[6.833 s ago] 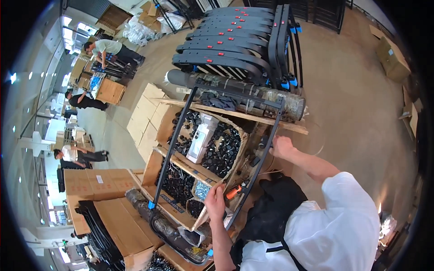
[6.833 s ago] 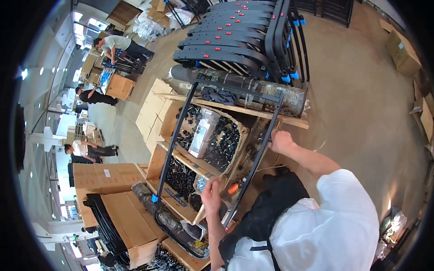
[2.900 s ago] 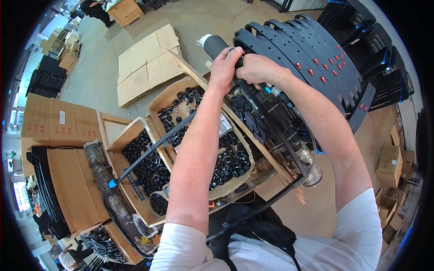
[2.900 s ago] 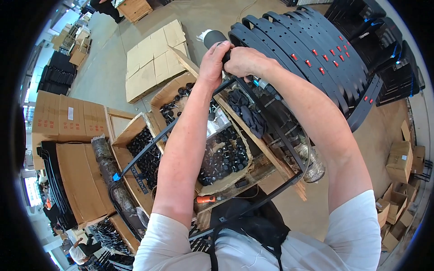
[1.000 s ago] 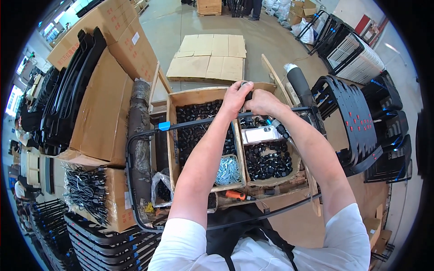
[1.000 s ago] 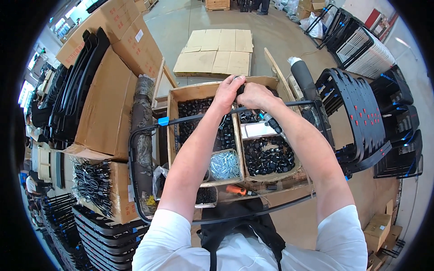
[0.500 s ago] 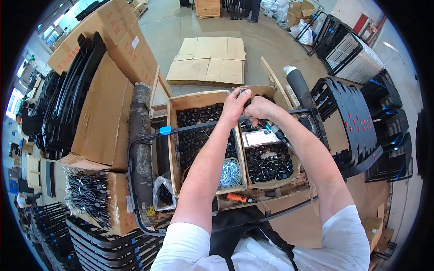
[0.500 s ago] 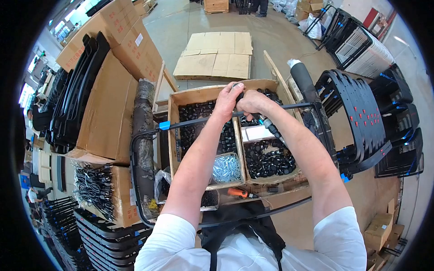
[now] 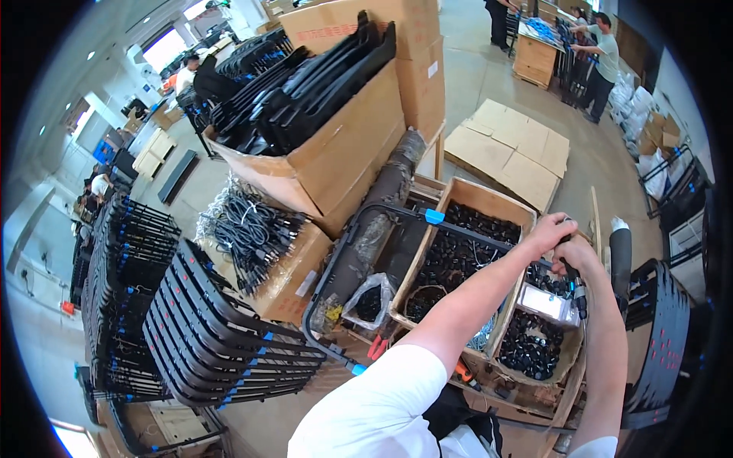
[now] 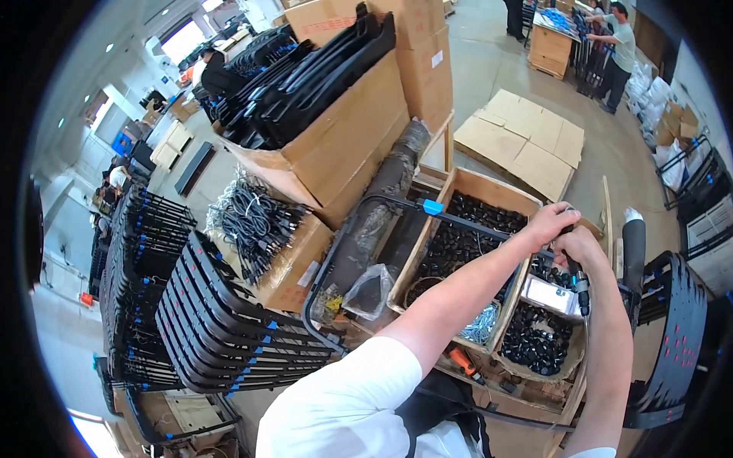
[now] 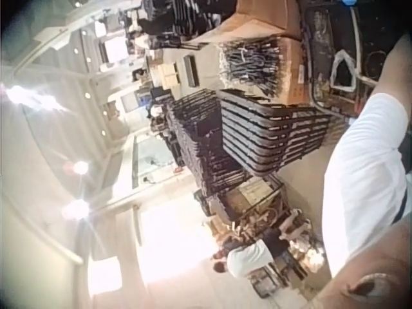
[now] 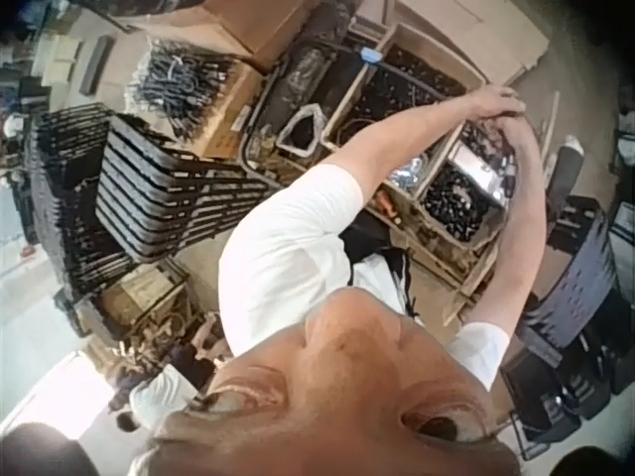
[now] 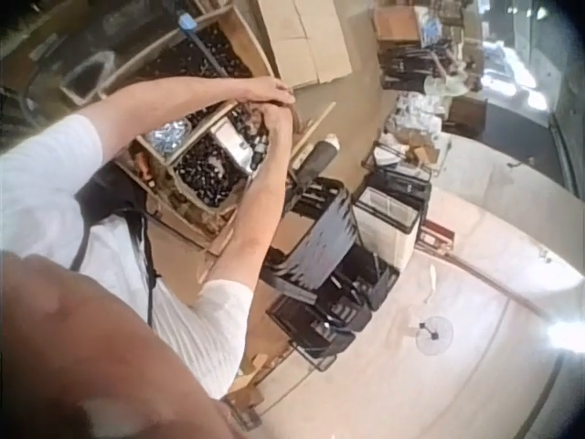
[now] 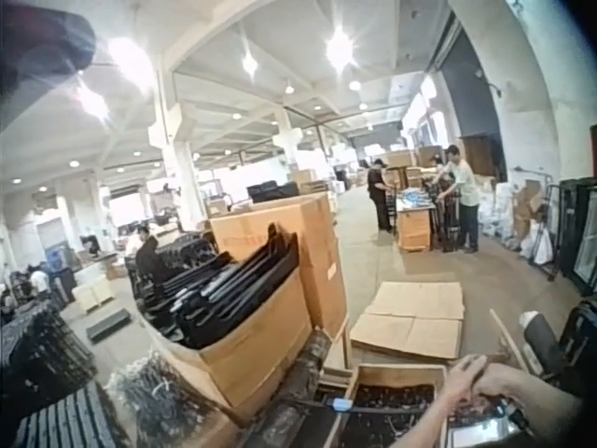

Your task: Assembling components into a plastic housing using tools and electrical wiring in a factory setting.

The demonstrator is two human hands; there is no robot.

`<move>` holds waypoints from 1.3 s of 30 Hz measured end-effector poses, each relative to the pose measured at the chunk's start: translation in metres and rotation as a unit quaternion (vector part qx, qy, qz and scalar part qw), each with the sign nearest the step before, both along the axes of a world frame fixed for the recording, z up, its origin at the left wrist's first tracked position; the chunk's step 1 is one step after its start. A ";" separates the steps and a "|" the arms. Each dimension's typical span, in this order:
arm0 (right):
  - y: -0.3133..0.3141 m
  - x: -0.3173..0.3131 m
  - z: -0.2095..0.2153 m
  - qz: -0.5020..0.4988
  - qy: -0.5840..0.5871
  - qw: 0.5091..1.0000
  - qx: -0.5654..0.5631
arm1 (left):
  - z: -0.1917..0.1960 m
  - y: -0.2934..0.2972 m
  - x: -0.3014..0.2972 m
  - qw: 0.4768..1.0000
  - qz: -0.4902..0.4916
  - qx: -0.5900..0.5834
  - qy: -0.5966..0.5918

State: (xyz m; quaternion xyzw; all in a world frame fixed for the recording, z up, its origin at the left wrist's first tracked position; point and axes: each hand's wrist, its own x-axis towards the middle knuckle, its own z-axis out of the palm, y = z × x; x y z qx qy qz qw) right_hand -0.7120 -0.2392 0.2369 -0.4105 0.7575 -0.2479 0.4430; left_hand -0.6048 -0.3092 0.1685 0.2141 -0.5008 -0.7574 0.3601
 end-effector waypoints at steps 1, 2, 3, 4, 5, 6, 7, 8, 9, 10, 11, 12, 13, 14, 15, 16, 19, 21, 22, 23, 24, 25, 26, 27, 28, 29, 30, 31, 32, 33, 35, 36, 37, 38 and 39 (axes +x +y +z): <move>-0.001 0.003 0.000 -0.009 -0.011 1.000 -0.002 | 0.004 0.000 0.002 1.000 0.009 -0.004 0.000; 0.001 0.005 0.003 -0.001 -0.010 1.000 -0.004 | 0.008 0.002 0.003 1.000 0.018 -0.015 -0.006; 0.002 0.009 0.010 0.019 0.014 1.000 -0.021 | 0.013 0.000 0.010 0.999 0.027 -0.026 -0.014; 0.012 0.004 0.011 0.022 0.037 0.999 -0.033 | 0.023 0.010 0.009 0.999 0.019 -0.024 -0.014; 0.025 -0.005 0.008 0.046 0.097 0.992 -0.064 | 0.032 0.023 0.007 1.000 0.000 -0.027 -0.009; 0.042 -0.001 0.013 0.029 0.099 0.993 -0.056 | 0.037 0.038 0.005 0.999 -0.025 -0.027 -0.004; 0.058 0.009 0.025 0.024 0.109 0.993 -0.046 | 0.040 0.048 0.007 0.998 -0.044 -0.039 0.011; 0.076 0.023 0.037 0.015 0.120 0.992 -0.032 | 0.038 0.055 0.015 0.997 -0.069 -0.019 -0.003; 0.093 0.040 0.051 0.045 0.163 0.985 -0.034 | 0.031 0.066 0.021 0.997 -0.063 -0.035 0.001; 0.112 0.055 0.060 0.065 0.202 0.977 -0.026 | 0.035 0.080 0.034 0.993 -0.068 -0.088 -0.041; 0.128 0.062 0.061 0.058 0.198 0.978 0.016 | 0.038 0.095 0.046 0.991 -0.108 -0.059 -0.048; 0.145 0.073 0.061 0.054 0.192 0.978 0.058 | 0.032 0.111 0.055 0.979 -0.190 0.067 0.012; 0.169 0.088 0.065 0.036 0.193 0.978 0.066 | 0.030 0.132 0.068 0.980 -0.197 0.040 -0.001; 0.188 0.102 0.070 0.024 0.196 0.978 0.068 | 0.032 0.147 0.081 0.981 -0.196 0.007 -0.012; 0.211 0.111 0.069 0.016 0.217 0.972 0.083 | 0.032 0.165 0.090 0.973 -0.231 0.020 -0.009; 0.235 0.119 0.066 0.008 0.237 0.966 0.099 | 0.030 0.184 0.096 0.963 -0.266 0.032 -0.007; 0.294 0.144 0.062 -0.033 0.244 0.957 0.151 | 0.024 0.235 0.114 0.945 -0.326 0.024 -0.010; 0.323 0.161 0.068 -0.043 0.236 0.957 0.164 | 0.022 0.264 0.124 0.933 -0.357 0.036 -0.025; 0.334 0.171 0.074 -0.054 0.224 0.957 0.179 | 0.023 0.278 0.131 0.928 -0.368 0.058 -0.020; 0.345 0.179 0.079 -0.062 0.211 0.957 0.192 | 0.023 0.290 0.138 0.915 -0.390 0.103 -0.020; 0.356 0.185 0.080 -0.068 0.210 0.956 0.194 | 0.023 0.302 0.143 0.912 -0.396 0.103 -0.021; 0.366 0.191 0.081 -0.071 0.206 0.956 0.198 | 0.024 0.313 0.148 0.917 -0.389 0.089 -0.013; 0.375 0.195 0.082 -0.073 0.202 0.956 0.200 | 0.025 0.320 0.152 0.922 -0.379 0.074 -0.005; 0.384 0.197 0.077 -0.073 0.206 0.954 0.206 | 0.024 0.326 0.155 0.917 -0.392 0.068 -0.003; 0.389 0.200 0.077 -0.074 0.205 0.955 0.203 | 0.022 0.331 0.159 0.917 -0.393 0.066 -0.004; 0.392 0.204 0.078 -0.072 0.199 0.957 0.199 | 0.021 0.336 0.162 0.921 -0.385 0.065 -0.006; 0.398 0.206 0.078 -0.068 0.192 0.959 0.196 | 0.021 0.342 0.166 0.924 -0.377 0.066 -0.008; 0.406 0.205 0.072 -0.067 0.191 0.960 0.192 | 0.021 0.346 0.169 0.925 -0.374 0.062 -0.018; 0.413 0.203 0.061 -0.056 0.200 0.963 0.170 | 0.020 0.350 0.170 0.926 -0.372 0.059 -0.020; 0.418 0.202 0.053 -0.044 0.207 0.966 0.147 | 0.018 0.353 0.173 0.930 -0.361 0.067 -0.029; 0.424 0.200 0.046 -0.033 0.205 0.968 0.141 | 0.013 0.361 0.175 0.943 -0.329 0.053 -0.021; 0.423 0.200 0.043 -0.022 0.206 0.968 0.139 | 0.010 0.363 0.176 0.944 -0.325 0.049 -0.026; 0.423 0.202 0.044 -0.027 0.201 0.972 0.122 | 0.008 0.364 0.177 0.949 -0.311 0.049 -0.014; 0.422 0.202 0.043 -0.024 0.199 0.973 0.117 | 0.005 0.365 0.178 0.953 -0.298 0.048 -0.001; 0.423 0.199 0.044 -0.021 0.206 0.972 0.109 | 0.007 0.366 0.178 0.956 -0.289 0.046 -0.009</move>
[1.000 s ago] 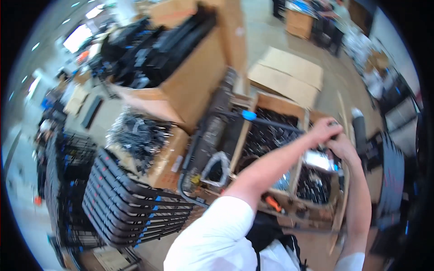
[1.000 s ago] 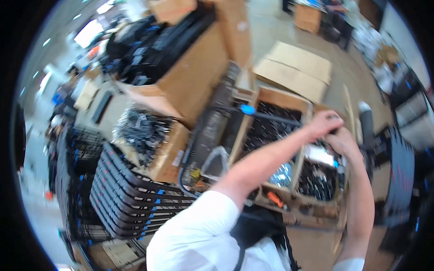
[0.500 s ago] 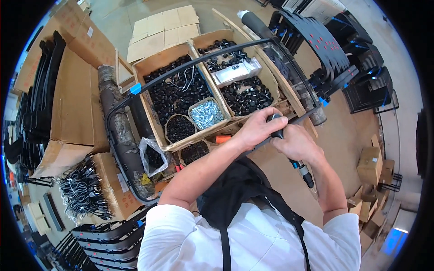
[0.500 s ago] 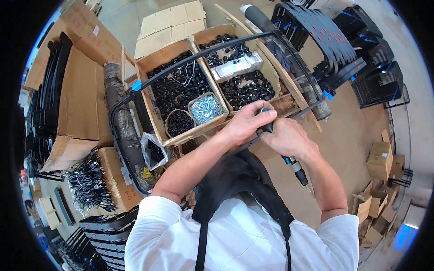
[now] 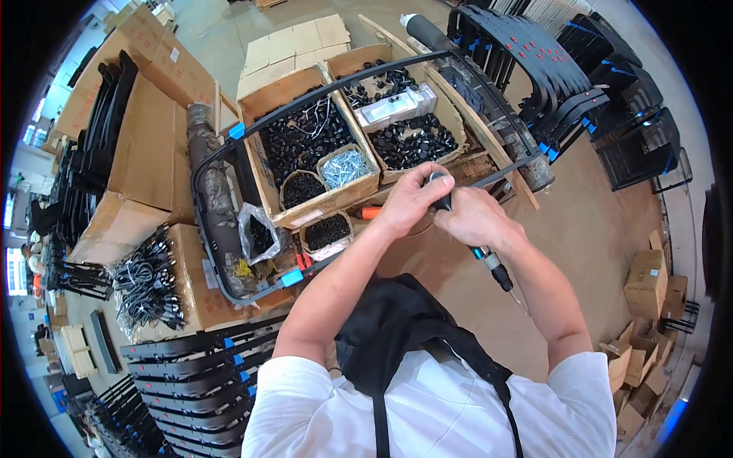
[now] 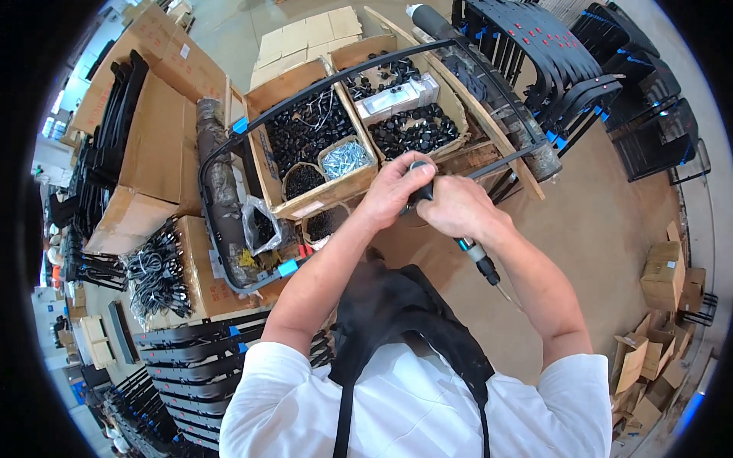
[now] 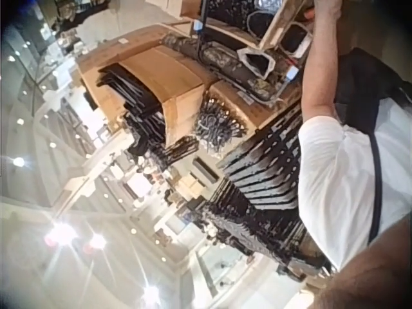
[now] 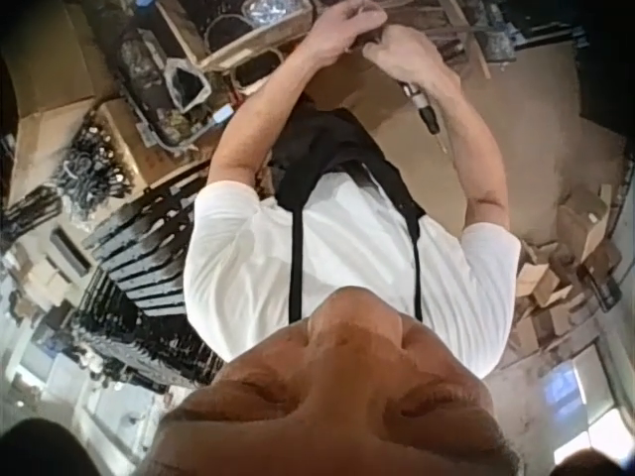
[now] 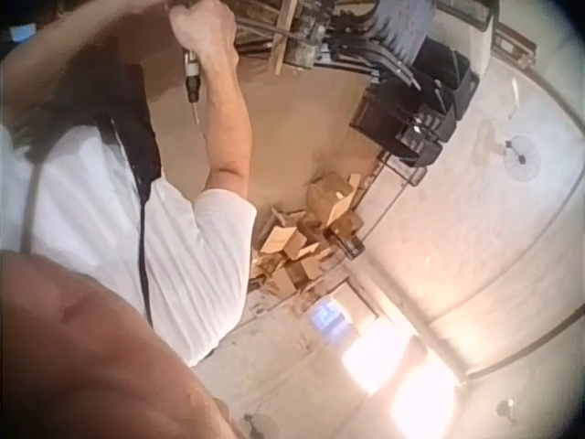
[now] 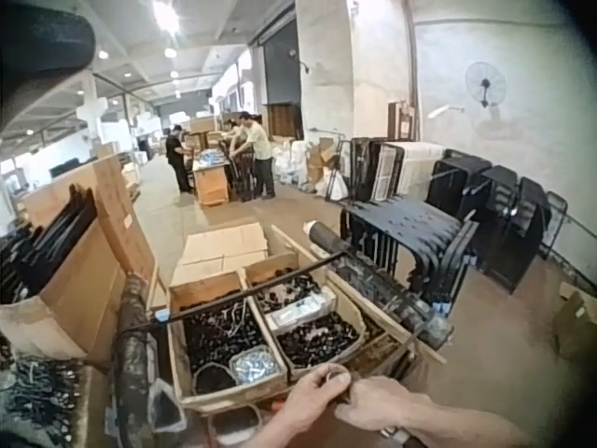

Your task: Assembling components into a plastic housing using tools and electrical wiring in a factory setting.

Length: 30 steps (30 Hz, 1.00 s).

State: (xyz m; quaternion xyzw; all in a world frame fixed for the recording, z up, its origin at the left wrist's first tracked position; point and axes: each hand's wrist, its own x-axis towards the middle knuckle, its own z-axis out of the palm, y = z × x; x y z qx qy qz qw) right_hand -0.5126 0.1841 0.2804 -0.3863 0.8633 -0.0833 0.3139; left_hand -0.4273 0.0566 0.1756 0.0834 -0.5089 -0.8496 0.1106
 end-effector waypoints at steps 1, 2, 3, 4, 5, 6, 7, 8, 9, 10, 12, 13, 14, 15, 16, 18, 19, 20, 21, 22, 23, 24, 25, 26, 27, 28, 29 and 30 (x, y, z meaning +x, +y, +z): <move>0.000 -0.001 0.002 0.005 0.007 1.000 -0.007 | 0.002 0.002 -0.001 1.000 0.009 -0.001 0.005; -0.001 -0.001 0.007 0.004 0.000 1.000 -0.001 | 0.003 0.004 -0.001 1.000 0.020 0.002 -0.004; -0.002 -0.001 0.008 0.008 -0.002 1.000 -0.004 | 0.005 0.004 -0.001 0.999 0.031 0.004 -0.013; -0.002 -0.001 0.009 0.012 -0.009 1.000 0.012 | 0.003 0.005 0.000 0.999 0.032 0.006 -0.018; -0.001 -0.001 0.009 0.015 -0.016 0.999 0.028 | 0.002 0.007 0.004 0.999 0.035 0.003 -0.019; 0.004 -0.006 -0.001 0.035 0.001 0.999 0.017 | -0.001 0.009 0.004 0.999 0.043 -0.006 -0.021; 0.006 -0.007 -0.007 0.035 0.002 0.999 0.014 | -0.002 0.011 0.007 0.998 0.054 -0.016 -0.025; 0.007 -0.008 -0.012 0.045 0.008 0.999 0.008 | -0.004 0.013 0.009 0.998 0.053 -0.020 -0.024; 0.008 -0.008 -0.013 0.056 0.014 0.998 0.003 | -0.003 0.015 0.012 0.998 0.054 -0.012 -0.032; 0.009 -0.008 -0.013 0.054 0.010 0.998 -0.007 | -0.003 0.017 0.013 0.998 0.055 -0.005 -0.039; 0.008 -0.008 -0.009 0.055 0.005 0.998 -0.006 | -0.002 0.018 0.013 0.997 0.066 -0.009 -0.032; 0.007 -0.009 -0.008 0.056 -0.001 0.998 -0.003 | -0.001 0.020 0.011 0.997 0.077 -0.012 -0.028; 0.007 -0.010 -0.006 0.057 0.001 0.998 -0.003 | 0.000 0.021 0.009 0.997 0.078 -0.012 -0.025; 0.007 -0.010 -0.006 0.053 -0.011 0.998 0.014 | -0.001 0.022 0.009 0.996 0.084 -0.025 -0.031; 0.007 -0.011 -0.005 0.048 -0.024 0.998 0.031 | -0.002 0.023 0.008 0.995 0.089 -0.037 -0.036; 0.006 -0.013 -0.008 0.070 -0.010 0.997 0.022 | -0.005 0.023 0.009 0.994 0.096 -0.033 -0.028; 0.006 -0.015 -0.009 0.091 0.003 0.996 0.014 | -0.006 0.023 0.009 0.994 0.102 -0.027 -0.021; 0.007 -0.015 -0.010 0.088 0.004 0.996 0.013 | -0.008 0.025 0.010 0.994 0.099 -0.029 -0.020; 0.009 -0.015 -0.012 0.106 0.013 0.994 0.011 | -0.008 0.027 0.012 0.994 0.104 -0.035 -0.012; 0.010 -0.015 -0.013 0.123 0.022 0.992 0.009 | -0.009 0.029 0.014 0.993 0.108 -0.041 -0.005; 0.011 -0.017 -0.013 0.121 0.021 0.992 0.008 | -0.010 0.030 0.016 0.993 0.106 -0.042 -0.006; 0.011 -0.018 -0.011 0.128 0.015 0.992 0.006 | -0.009 0.032 0.017 0.992 0.114 -0.050 -0.007; 0.012 -0.019 -0.010 0.134 0.009 0.991 0.004 | -0.008 0.034 0.018 0.991 0.121 -0.058 -0.008; 0.013 -0.018 -0.007 0.132 0.008 0.991 0.003 | -0.008 0.035 0.018 0.991 0.119 -0.059 -0.009; 0.012 -0.016 -0.003 0.130 0.004 0.992 -0.009 | -0.007 0.036 0.018 0.991 0.124 -0.049 -0.007; 0.013 -0.015 -0.001 0.126 0.000 0.992 -0.021 | -0.006 0.037 0.019 0.991 0.129 -0.039 -0.006; 0.013 -0.017 -0.004 0.124 -0.001 0.992 -0.022 | -0.006 0.038 0.020 0.991 0.127 -0.040 -0.007; 0.012 -0.021 -0.009 0.139 -0.002 0.990 -0.008 | -0.006 0.039 0.021 0.990 0.133 -0.041 -0.005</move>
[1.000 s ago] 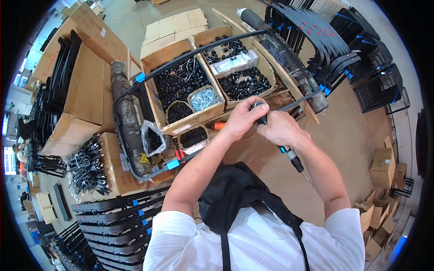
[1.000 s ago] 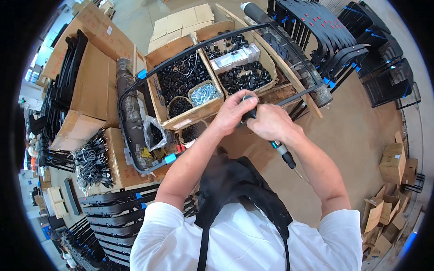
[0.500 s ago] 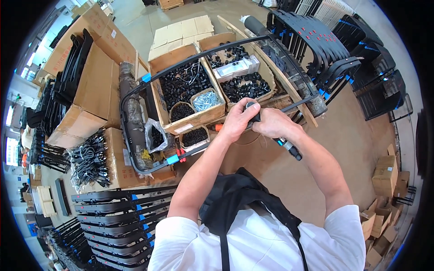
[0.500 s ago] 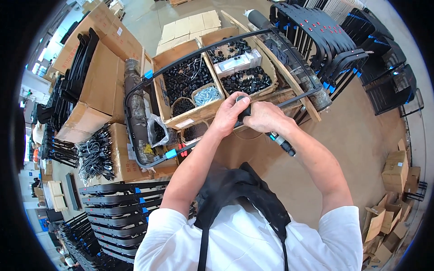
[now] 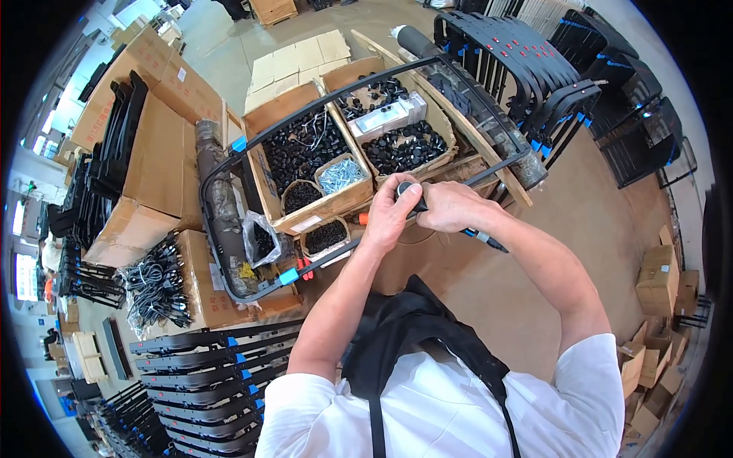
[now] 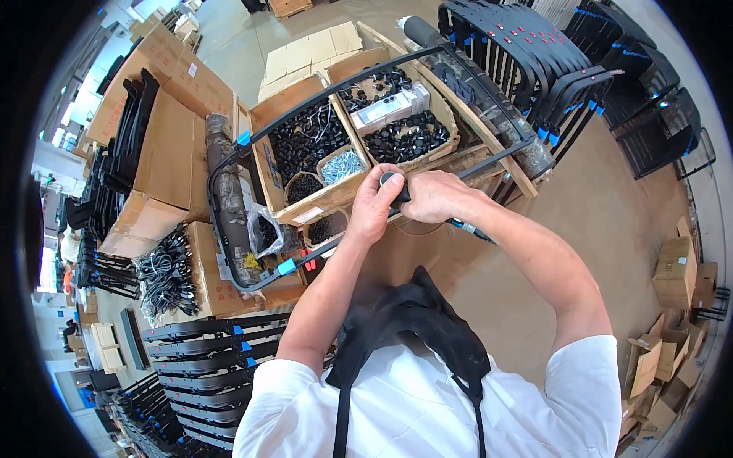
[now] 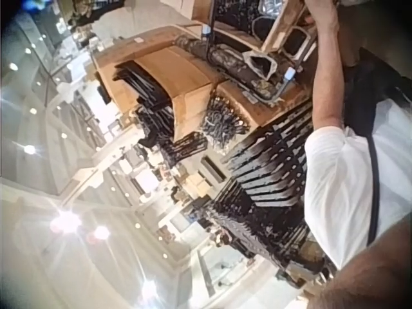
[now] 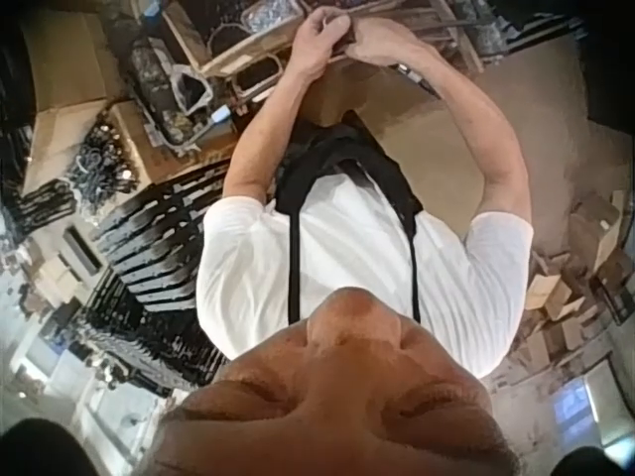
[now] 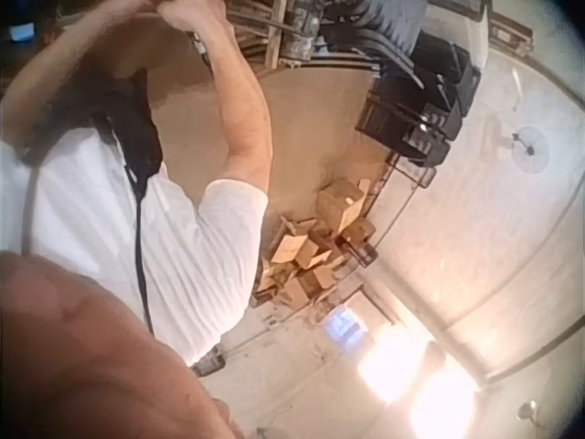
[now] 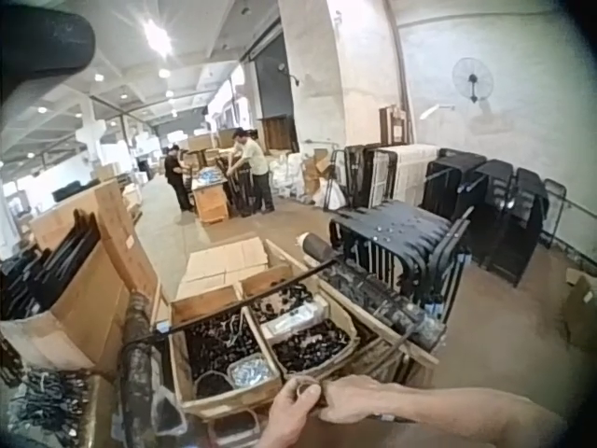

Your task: Assembling components into a plastic housing using tools and electrical wiring in a factory setting.

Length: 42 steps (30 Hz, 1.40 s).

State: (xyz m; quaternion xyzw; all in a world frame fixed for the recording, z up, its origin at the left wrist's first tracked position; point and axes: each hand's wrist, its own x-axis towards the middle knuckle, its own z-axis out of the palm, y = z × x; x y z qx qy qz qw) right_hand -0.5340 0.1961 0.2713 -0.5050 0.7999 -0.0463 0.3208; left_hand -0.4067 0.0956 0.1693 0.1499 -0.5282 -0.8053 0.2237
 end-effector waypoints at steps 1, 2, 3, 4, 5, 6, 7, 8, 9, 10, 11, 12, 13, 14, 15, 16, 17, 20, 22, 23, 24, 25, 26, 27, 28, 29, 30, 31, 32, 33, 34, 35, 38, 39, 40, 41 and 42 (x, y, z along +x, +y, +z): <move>0.000 -0.003 -0.004 0.015 0.002 1.000 0.014 | -0.001 0.002 0.000 1.000 0.006 -0.002 0.003; 0.003 -0.006 -0.007 0.011 0.001 1.000 0.014 | -0.001 0.006 -0.001 1.000 0.002 -0.002 0.002; 0.004 -0.007 -0.009 0.022 0.004 1.000 0.017 | -0.003 0.010 0.000 1.000 0.014 -0.004 0.008; 0.005 -0.007 -0.010 0.034 0.008 0.999 0.020 | -0.004 0.012 -0.001 1.000 0.027 -0.005 0.014; 0.007 -0.007 -0.010 0.031 0.006 0.999 0.019 | -0.005 0.012 -0.001 1.000 0.024 -0.006 0.012; 0.007 -0.003 -0.006 0.016 0.000 1.000 0.011 | -0.005 0.012 -0.002 1.000 0.024 -0.002 0.008; 0.008 0.000 -0.004 0.002 -0.005 1.000 0.003 | -0.005 0.011 -0.002 1.000 0.024 0.001 0.004; 0.008 0.000 -0.005 0.000 -0.007 1.000 0.002 | -0.006 0.011 -0.001 1.000 0.021 0.000 0.002; 0.009 -0.001 -0.007 0.000 -0.004 1.000 -0.003 | -0.006 0.010 -0.001 1.000 0.018 0.002 -0.002; 0.010 -0.001 -0.009 0.000 -0.001 1.000 -0.007 | -0.007 0.010 -0.001 1.000 0.014 0.004 -0.006; 0.010 -0.001 -0.011 -0.003 -0.002 1.000 -0.008 | -0.007 0.009 -0.001 1.000 0.011 0.003 -0.007; 0.008 -0.002 -0.013 -0.007 -0.005 1.000 0.015 | -0.008 0.008 -0.002 1.000 0.007 0.003 -0.006; 0.007 -0.003 -0.016 -0.010 -0.008 0.999 0.038 | -0.009 0.007 -0.002 1.000 0.004 0.002 -0.004; 0.006 -0.006 -0.024 -0.011 -0.008 0.999 0.036 | -0.010 0.008 -0.002 1.000 0.004 0.001 -0.004; 0.004 -0.006 -0.027 0.003 -0.018 1.000 0.017 | -0.011 0.008 -0.002 1.000 -0.001 0.006 0.002; 0.003 -0.007 -0.030 0.017 -0.027 0.999 -0.002 | -0.011 0.008 -0.001 1.000 -0.005 0.011 0.008; 0.005 -0.008 -0.032 0.019 -0.027 0.999 -0.003 | -0.012 0.008 -0.001 1.000 -0.003 0.010 0.008; 0.002 -0.001 -0.011 0.005 -0.049 0.999 0.012 | -0.009 0.003 0.000 1.000 -0.012 0.020 -0.011; 0.002 -0.001 -0.014 -0.003 -0.050 0.999 0.018 | -0.006 0.002 0.000 0.999 -0.026 0.014 -0.014; 0.003 -0.001 -0.014 0.001 -0.049 0.999 0.017 | -0.005 0.002 0.000 1.000 -0.022 0.013 -0.012; 0.003 -0.001 -0.009 -0.004 -0.052 0.999 0.013 | -0.004 0.001 -0.001 0.999 -0.029 0.014 -0.012; 0.003 -0.001 -0.006 -0.009 -0.055 0.998 0.009 | -0.003 0.000 -0.002 0.999 -0.036 0.015 -0.011; 0.003 -0.001 -0.007 -0.022 -0.054 0.998 0.019 | -0.001 0.000 -0.003 0.999 -0.034 0.015 -0.009; 0.003 0.000 -0.006 -0.019 -0.053 0.998 0.019 | 0.001 0.000 -0.002 0.999 -0.034 0.021 -0.008; 0.002 0.000 -0.004 -0.020 -0.054 0.998 0.023 | 0.004 0.000 -0.003 0.999 -0.035 0.027 -0.008; 0.000 -0.001 -0.003 -0.021 -0.056 0.998 0.026 | 0.006 -0.001 -0.004 0.999 -0.032 0.028 -0.007; -0.001 0.000 0.001 -0.018 -0.054 0.998 0.028 | 0.009 -0.001 -0.005 0.999 -0.031 0.036 -0.009; -0.003 0.001 0.006 -0.024 -0.055 0.998 0.036 | 0.011 -0.002 -0.005 0.999 -0.030 0.044 -0.011; -0.005 0.001 0.009 -0.030 -0.056 0.997 0.044 | 0.012 -0.001 -0.006 0.999 -0.027 0.046 -0.009; -0.008 0.000 0.004 -0.026 -0.054 0.997 0.045 | 0.013 -0.003 -0.008 0.999 -0.014 0.034 -0.016; -0.004 -0.008 0.000 -0.022 -0.056 0.998 -0.005 | 0.024 -0.004 -0.015 1.000 -0.006 0.020 -0.018; -0.004 -0.016 -0.002 -0.017 -0.057 0.997 -0.055 | 0.035 -0.004 -0.018 1.000 -0.007 0.020 -0.004; -0.019 -0.007 0.051 -0.029 -0.097 0.991 -0.088 | 0.089 -0.028 -0.005 0.997 0.032 -0.059 0.025; -0.029 0.005 0.072 -0.031 -0.140 0.982 -0.124 | 0.097 -0.041 0.002 0.993 0.056 -0.098 0.031; -0.040 0.017 0.080 -0.069 -0.212 0.968 -0.115 | 0.097 -0.057 0.011 0.977 0.097 -0.176 0.066; -0.047 0.026 0.082 -0.110 -0.282 0.948 -0.102 | 0.097 -0.073 0.021 0.953 0.136 -0.253 0.097; -0.053 0.025 0.064 -0.093 -0.291 0.945 -0.112 | 0.091 -0.086 0.030 0.946 0.140 -0.276 0.098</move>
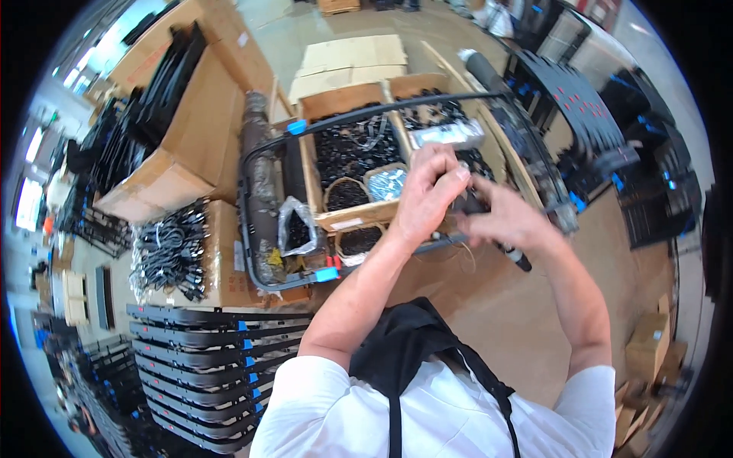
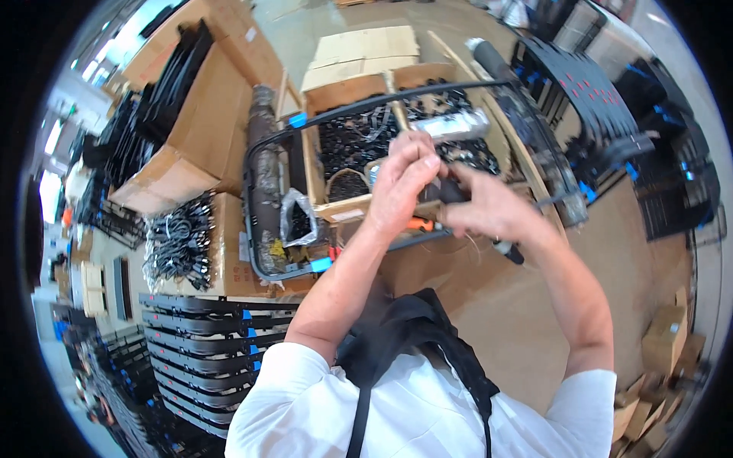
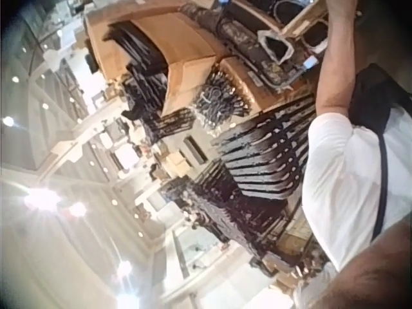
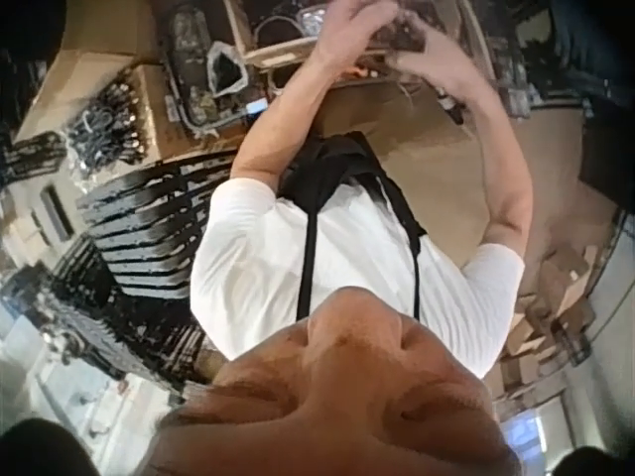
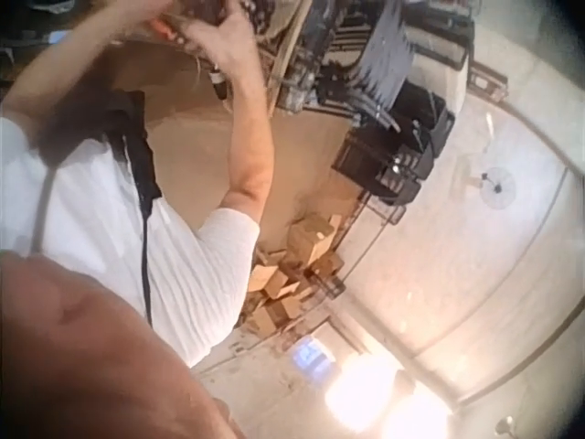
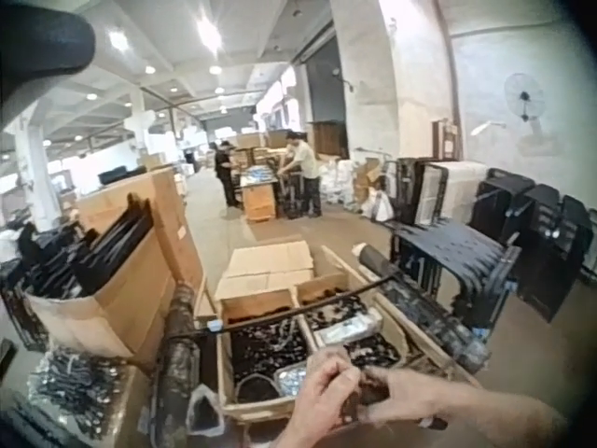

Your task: Assembling components into a plastic housing using tools and electrical wiring in a factory setting.

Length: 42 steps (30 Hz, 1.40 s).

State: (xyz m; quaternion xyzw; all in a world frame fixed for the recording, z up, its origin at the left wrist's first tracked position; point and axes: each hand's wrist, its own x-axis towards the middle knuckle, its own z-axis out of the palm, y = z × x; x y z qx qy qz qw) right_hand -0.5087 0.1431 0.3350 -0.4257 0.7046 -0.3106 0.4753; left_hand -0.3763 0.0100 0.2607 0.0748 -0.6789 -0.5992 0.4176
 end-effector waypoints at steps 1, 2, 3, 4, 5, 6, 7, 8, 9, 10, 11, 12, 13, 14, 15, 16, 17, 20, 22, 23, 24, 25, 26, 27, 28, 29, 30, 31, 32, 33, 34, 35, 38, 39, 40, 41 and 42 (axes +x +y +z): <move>-0.009 0.011 -0.017 -0.023 0.018 1.000 -0.001 | -0.009 -0.007 0.010 0.999 0.029 0.017 -0.002; -0.014 0.019 -0.045 -0.005 0.115 0.991 -0.064 | -0.030 -0.016 0.018 0.995 0.090 0.038 -0.025; -0.023 0.025 -0.070 0.014 0.208 0.969 -0.130 | -0.054 -0.028 0.026 0.986 0.151 0.059 -0.048; -0.039 0.037 -0.083 0.028 0.216 0.970 -0.105 | -0.071 -0.038 0.039 0.954 0.147 0.231 -0.122; -0.055 0.051 -0.092 0.041 0.224 0.970 -0.079 | -0.088 -0.045 0.055 0.889 0.133 0.397 -0.188; -0.072 0.067 -0.103 0.071 0.244 0.965 -0.071 | -0.111 -0.059 0.077 0.882 0.073 0.429 -0.179; -0.092 0.083 -0.113 0.099 0.264 0.957 -0.063 | -0.134 -0.073 0.097 0.873 0.011 0.457 -0.168; -0.112 0.097 -0.122 0.142 0.295 0.944 -0.048 | -0.152 -0.085 0.110 0.862 0.010 0.472 -0.186; -0.132 0.112 -0.140 0.195 0.340 0.917 -0.070 | -0.171 -0.100 0.124 0.861 0.053 0.456 -0.218; -0.148 0.118 -0.154 0.212 0.361 0.905 -0.074 | -0.164 -0.113 0.126 0.849 0.112 0.454 -0.246; -0.163 0.126 -0.166 0.230 0.380 0.892 -0.080 | -0.154 -0.126 0.130 0.832 0.172 0.450 -0.274; -0.185 0.139 -0.173 0.245 0.382 0.887 -0.088 | -0.166 -0.143 0.143 0.842 0.198 0.421 -0.271; -0.208 0.148 -0.181 0.255 0.387 0.881 -0.097 | -0.174 -0.159 0.152 0.844 0.243 0.400 -0.262; -0.229 0.152 -0.197 0.245 0.384 0.879 -0.139 | -0.188 -0.180 0.157 0.841 0.297 0.341 -0.296; -0.250 0.161 -0.209 0.247 0.362 0.886 -0.153 | -0.205 -0.201 0.168 0.828 0.353 0.283 -0.331; -0.265 0.157 -0.219 0.238 0.361 0.890 -0.142 | -0.188 -0.213 0.165 0.834 0.319 0.309 -0.328; -0.279 0.151 -0.229 0.228 0.361 0.895 -0.129 | -0.191 -0.226 0.157 0.836 0.310 0.311 -0.328; -0.320 0.160 -0.239 0.244 0.367 0.892 -0.099 | -0.222 -0.264 0.165 0.823 0.360 0.242 -0.368; -0.335 0.154 -0.243 0.248 0.369 0.892 -0.087 | -0.232 -0.275 0.158 0.823 0.360 0.252 -0.360; -0.339 0.151 -0.246 0.252 0.364 0.893 -0.086 | -0.237 -0.280 0.156 0.823 0.360 0.261 -0.352; -0.343 0.148 -0.247 0.255 0.359 0.894 -0.085 | -0.239 -0.283 0.153 0.820 0.357 0.259 -0.364; -0.346 0.146 -0.248 0.255 0.359 0.894 -0.084 | -0.241 -0.286 0.151 0.820 0.357 0.260 -0.364; -0.348 0.144 -0.250 0.254 0.360 0.894 -0.087 | -0.243 -0.289 0.150 0.823 0.354 0.258 -0.361; -0.348 0.143 -0.250 0.253 0.359 0.894 -0.087 | -0.243 -0.289 0.149 0.827 0.350 0.256 -0.359; -0.349 0.142 -0.251 0.253 0.357 0.895 -0.086 | -0.244 -0.289 0.148 0.825 0.349 0.257 -0.361; -0.349 0.141 -0.251 0.256 0.358 0.894 -0.086 | -0.244 -0.288 0.147 0.825 0.357 0.255 -0.357; -0.351 0.140 -0.249 0.257 0.359 0.893 -0.086 | -0.242 -0.289 0.146 0.825 0.364 0.253 -0.352; -0.352 0.140 -0.248 0.255 0.358 0.894 -0.086 | -0.240 -0.290 0.146 0.824 0.363 0.251 -0.354; -0.353 0.140 -0.246 0.254 0.358 0.895 -0.079 | -0.237 -0.291 0.146 0.823 0.359 0.250 -0.361; -0.353 0.140 -0.245 0.254 0.357 0.896 -0.073 | -0.238 -0.291 0.148 0.821 0.358 0.249 -0.368; -0.353 0.141 -0.245 0.254 0.355 0.897 -0.074 | -0.238 -0.291 0.149 0.820 0.359 0.248 -0.369; -0.352 0.141 -0.245 0.256 0.351 0.898 -0.069 | -0.238 -0.290 0.150 0.820 0.360 0.245 -0.372; -0.352 0.140 -0.248 0.256 0.341 0.901 -0.079 | -0.237 -0.292 0.150 0.820 0.363 0.240 -0.372; -0.351 0.138 -0.249 0.252 0.335 0.904 -0.088 | -0.235 -0.290 0.149 0.821 0.360 0.242 -0.371; -0.350 0.136 -0.250 0.252 0.338 0.903 -0.085 | -0.234 -0.289 0.147 0.821 0.359 0.242 -0.371; -0.349 0.134 -0.251 0.251 0.339 0.903 -0.085 | -0.232 -0.288 0.145 0.821 0.358 0.241 -0.373; -0.349 0.134 -0.250 0.252 0.341 0.901 -0.094 | -0.231 -0.288 0.145 0.820 0.359 0.240 -0.375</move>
